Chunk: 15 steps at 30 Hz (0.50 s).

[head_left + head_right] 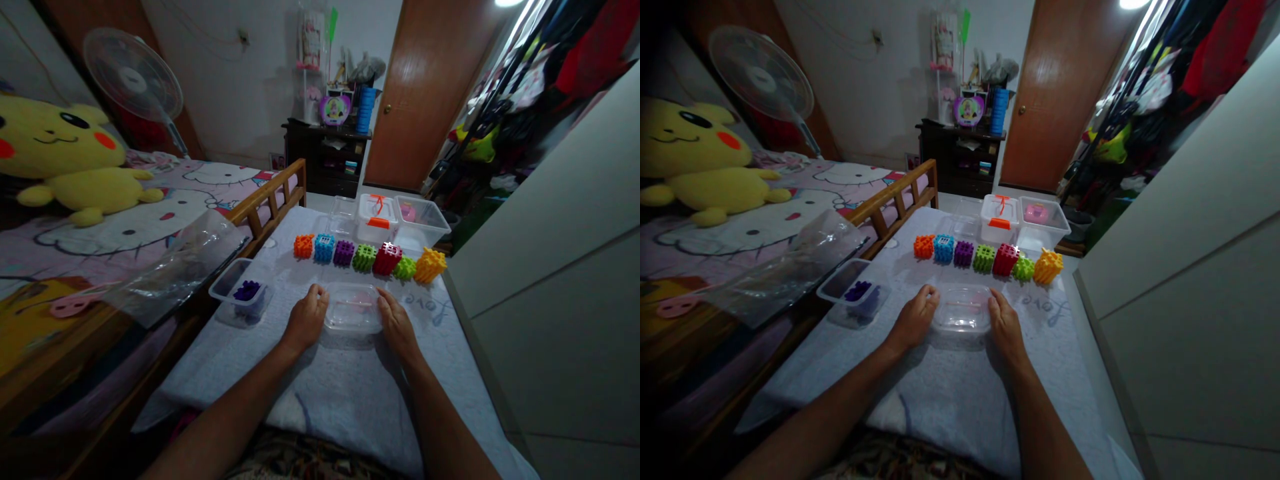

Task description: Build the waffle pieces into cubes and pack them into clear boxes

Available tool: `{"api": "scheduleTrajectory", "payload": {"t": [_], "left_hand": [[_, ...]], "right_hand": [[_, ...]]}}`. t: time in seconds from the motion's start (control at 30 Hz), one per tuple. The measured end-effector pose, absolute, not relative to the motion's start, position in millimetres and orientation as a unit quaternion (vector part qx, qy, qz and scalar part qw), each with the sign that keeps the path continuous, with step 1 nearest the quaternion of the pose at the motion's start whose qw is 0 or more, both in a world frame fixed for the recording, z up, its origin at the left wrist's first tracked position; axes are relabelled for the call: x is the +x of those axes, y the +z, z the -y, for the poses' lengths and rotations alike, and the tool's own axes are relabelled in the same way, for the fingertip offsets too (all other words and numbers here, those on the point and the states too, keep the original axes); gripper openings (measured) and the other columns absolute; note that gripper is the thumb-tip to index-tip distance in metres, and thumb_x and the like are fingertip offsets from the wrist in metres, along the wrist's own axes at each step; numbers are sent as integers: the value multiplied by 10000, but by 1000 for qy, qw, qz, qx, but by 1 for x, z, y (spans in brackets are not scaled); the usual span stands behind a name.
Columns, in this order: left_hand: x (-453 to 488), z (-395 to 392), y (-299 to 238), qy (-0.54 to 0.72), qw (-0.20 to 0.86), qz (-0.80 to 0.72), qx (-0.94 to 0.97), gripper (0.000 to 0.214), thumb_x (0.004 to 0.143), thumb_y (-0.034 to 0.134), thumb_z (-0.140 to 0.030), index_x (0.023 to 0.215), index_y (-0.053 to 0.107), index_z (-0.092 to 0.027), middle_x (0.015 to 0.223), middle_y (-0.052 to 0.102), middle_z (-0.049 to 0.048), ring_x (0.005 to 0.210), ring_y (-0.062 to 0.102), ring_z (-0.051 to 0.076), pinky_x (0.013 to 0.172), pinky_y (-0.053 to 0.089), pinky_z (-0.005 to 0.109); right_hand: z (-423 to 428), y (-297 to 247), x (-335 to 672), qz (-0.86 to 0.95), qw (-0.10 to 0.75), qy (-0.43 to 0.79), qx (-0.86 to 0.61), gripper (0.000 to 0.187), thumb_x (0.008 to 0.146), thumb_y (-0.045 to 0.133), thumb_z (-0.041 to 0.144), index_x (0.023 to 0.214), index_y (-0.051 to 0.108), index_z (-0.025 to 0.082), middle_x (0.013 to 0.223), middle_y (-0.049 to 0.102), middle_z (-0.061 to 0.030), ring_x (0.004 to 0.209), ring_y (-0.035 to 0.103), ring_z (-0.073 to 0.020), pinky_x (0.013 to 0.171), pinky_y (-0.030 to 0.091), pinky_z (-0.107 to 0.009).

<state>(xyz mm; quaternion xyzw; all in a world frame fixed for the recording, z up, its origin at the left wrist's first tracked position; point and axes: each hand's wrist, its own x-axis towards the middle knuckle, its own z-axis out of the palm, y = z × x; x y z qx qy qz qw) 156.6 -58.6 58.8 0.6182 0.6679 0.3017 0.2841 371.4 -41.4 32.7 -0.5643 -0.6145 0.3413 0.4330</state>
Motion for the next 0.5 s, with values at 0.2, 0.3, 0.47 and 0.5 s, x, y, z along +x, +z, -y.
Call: {"api": "scheduleTrajectory", "payload": {"t": [0.2, 0.3, 0.47, 0.5], "left_hand": [[156, 56, 49, 359, 285, -638, 619, 230, 976, 265, -332, 858, 440, -240, 774, 562, 19, 763, 577, 199, 739, 405, 310], [156, 57, 45, 395, 300, -621, 607, 241, 978, 286, -351, 856, 460, -237, 776, 554, 13, 766, 568, 195, 759, 418, 314], [153, 57, 38, 453, 362, -591, 562, 286, 976, 339, -417, 898, 529, -217, 773, 565, -4, 731, 560, 171, 720, 436, 282], [152, 57, 37, 458, 377, -587, 551, 297, 972, 344, -428, 908, 538, -213, 759, 560, -11, 700, 551, 164, 689, 435, 273]], "right_hand": [[43, 34, 370, 606, 446, 355, -554, 541, 939, 431, 558, 1247, 666, 179, 1246, 690, -109, 1196, 601, -277, 1044, 445, -410], [45, 36, 369, 597, 454, 366, -551, 525, 940, 444, 548, 1251, 661, 185, 1265, 679, -106, 1220, 583, -272, 1067, 424, -408], [45, 36, 370, 551, 477, 420, -541, 481, 925, 471, 531, 1202, 681, 199, 1219, 698, -86, 1141, 619, -252, 1015, 458, -375], [44, 35, 371, 544, 481, 429, -537, 472, 923, 473, 525, 1194, 685, 201, 1191, 709, -82, 1102, 634, -249, 980, 478, -369]]}}
